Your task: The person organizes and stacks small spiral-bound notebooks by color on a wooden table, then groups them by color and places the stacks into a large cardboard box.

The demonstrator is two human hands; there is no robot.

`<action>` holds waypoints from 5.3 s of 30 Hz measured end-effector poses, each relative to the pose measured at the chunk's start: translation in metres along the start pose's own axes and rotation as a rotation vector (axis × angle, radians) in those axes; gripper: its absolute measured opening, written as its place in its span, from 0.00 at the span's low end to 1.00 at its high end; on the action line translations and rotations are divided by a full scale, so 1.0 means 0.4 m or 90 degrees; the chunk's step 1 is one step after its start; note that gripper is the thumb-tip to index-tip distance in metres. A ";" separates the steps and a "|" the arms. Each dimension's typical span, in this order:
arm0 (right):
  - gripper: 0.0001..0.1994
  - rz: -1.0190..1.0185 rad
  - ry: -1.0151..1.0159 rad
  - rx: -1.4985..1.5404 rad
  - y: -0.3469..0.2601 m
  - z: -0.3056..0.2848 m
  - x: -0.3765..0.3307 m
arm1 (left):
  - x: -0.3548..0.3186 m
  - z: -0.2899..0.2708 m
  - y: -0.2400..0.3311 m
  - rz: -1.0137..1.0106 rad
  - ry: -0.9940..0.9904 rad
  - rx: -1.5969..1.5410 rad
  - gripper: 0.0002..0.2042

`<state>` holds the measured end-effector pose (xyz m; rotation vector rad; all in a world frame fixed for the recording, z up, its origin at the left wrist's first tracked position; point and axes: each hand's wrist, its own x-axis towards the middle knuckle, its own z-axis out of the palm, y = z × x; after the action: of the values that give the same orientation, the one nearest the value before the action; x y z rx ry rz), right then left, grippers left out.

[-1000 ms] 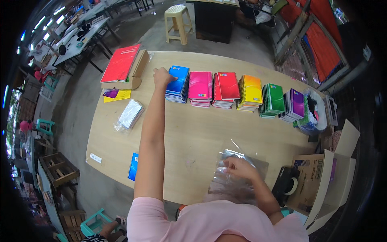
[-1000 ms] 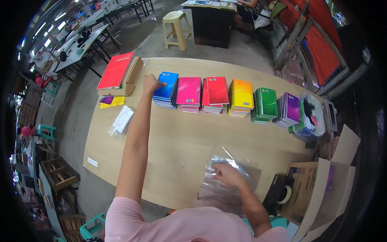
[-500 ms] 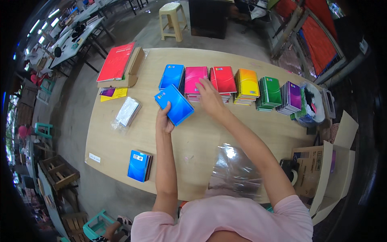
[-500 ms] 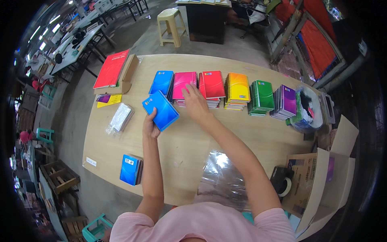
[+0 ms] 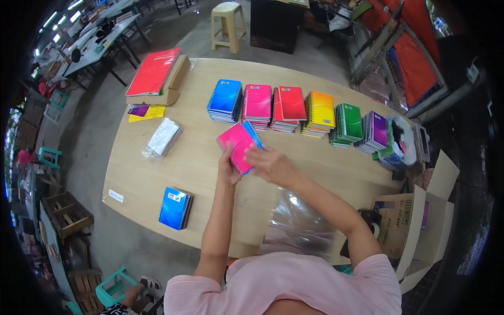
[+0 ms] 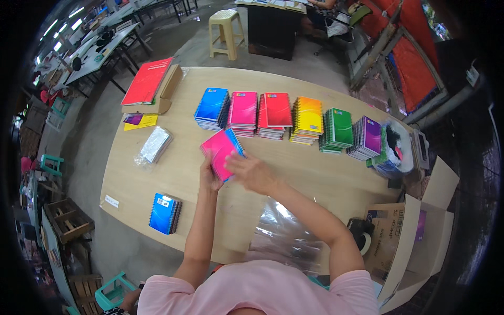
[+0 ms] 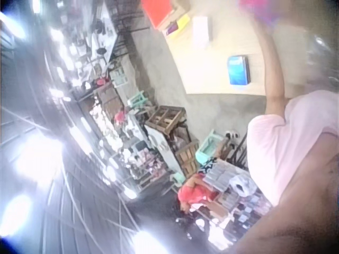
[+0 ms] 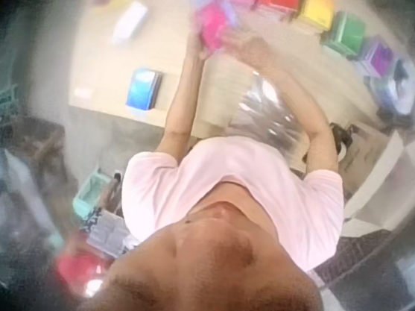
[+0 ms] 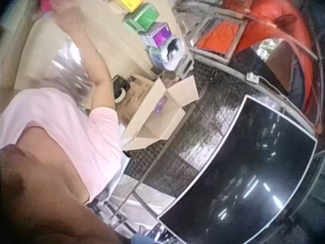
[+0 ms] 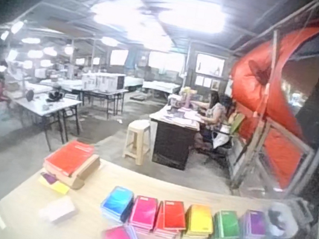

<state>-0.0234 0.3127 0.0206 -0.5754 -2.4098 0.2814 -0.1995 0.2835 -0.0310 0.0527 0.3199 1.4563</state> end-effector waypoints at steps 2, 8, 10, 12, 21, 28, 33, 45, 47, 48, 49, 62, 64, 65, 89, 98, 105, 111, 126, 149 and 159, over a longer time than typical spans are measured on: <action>0.20 0.039 -0.019 0.026 -0.016 -0.023 -0.005 | 0.020 -0.098 -0.009 -0.054 0.007 0.042 0.22; 0.21 0.253 0.065 -0.355 0.300 -0.055 -0.028 | 0.070 -0.069 -0.092 -0.053 0.028 0.215 0.22; 0.21 0.252 0.004 -0.367 0.331 -0.037 -0.042 | 0.079 -0.058 -0.106 -0.050 0.056 0.231 0.20; 0.20 0.286 -0.044 -0.247 0.348 -0.042 -0.048 | 0.087 -0.047 -0.107 -0.049 0.067 0.246 0.20; 0.16 0.215 0.176 -0.180 0.274 -0.046 -0.088 | 0.087 -0.055 -0.144 -0.086 0.052 0.276 0.21; 0.12 0.246 0.097 -0.258 0.314 -0.039 -0.038 | 0.107 -0.042 -0.189 -0.063 0.021 0.280 0.23; 0.07 0.437 0.331 0.044 0.245 -0.130 -0.014 | 0.068 -0.038 -0.134 -0.067 0.045 0.293 0.21; 0.16 0.319 0.120 0.055 0.099 -0.081 -0.079 | 0.040 -0.085 -0.187 -0.051 0.080 0.184 0.20; 0.23 0.239 0.107 -0.142 0.175 -0.057 0.008 | 0.029 -0.107 -0.177 -0.048 0.094 0.184 0.19; 0.24 0.240 0.039 -0.182 0.225 -0.035 0.011 | 0.030 -0.114 -0.172 -0.052 0.096 0.186 0.19; 0.26 0.249 -0.027 -0.231 0.296 -0.012 -0.014 | 0.034 -0.106 -0.177 -0.046 0.101 0.185 0.18; 0.27 0.173 -0.095 -0.329 0.339 0.074 0.166 | -0.077 -0.118 -0.081 0.011 0.160 0.145 0.18; 0.24 0.146 -0.103 -0.387 0.344 0.114 0.157 | -0.086 -0.113 -0.071 0.022 0.157 0.177 0.18; 0.22 0.129 -0.110 -0.415 0.337 0.133 0.156 | -0.099 -0.121 -0.055 0.034 0.158 0.204 0.18; 0.24 0.207 0.353 -0.127 0.090 -0.191 -0.219 | -0.023 -0.018 -0.215 -0.082 0.035 0.295 0.23; 0.20 0.360 0.062 0.016 -0.034 -0.165 -0.326 | -0.093 -0.084 -0.284 -0.152 0.104 0.190 0.22; 0.21 0.460 0.067 -0.443 0.391 -0.343 -0.420 | -0.084 -0.044 -0.291 -0.176 0.060 0.244 0.27; 0.21 0.457 0.147 -0.249 0.415 -0.396 -0.471 | -0.048 -0.008 -0.303 -0.150 0.048 0.319 0.26; 0.19 0.451 0.065 0.087 -0.148 -0.197 -0.402 | -0.124 -0.071 -0.353 -0.210 0.106 0.279 0.18; 0.31 0.559 0.089 -0.268 0.444 -0.447 -0.385 | -0.209 -0.037 -0.328 -0.202 0.128 0.345 0.21; 0.21 0.656 0.243 -0.079 0.334 -0.415 -0.340 | -0.184 -0.051 -0.324 -0.203 0.131 0.315 0.23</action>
<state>0.2211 0.3761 0.0312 -1.7243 -1.5916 0.3934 -0.0853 0.1925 -0.0668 0.2416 0.8156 1.0415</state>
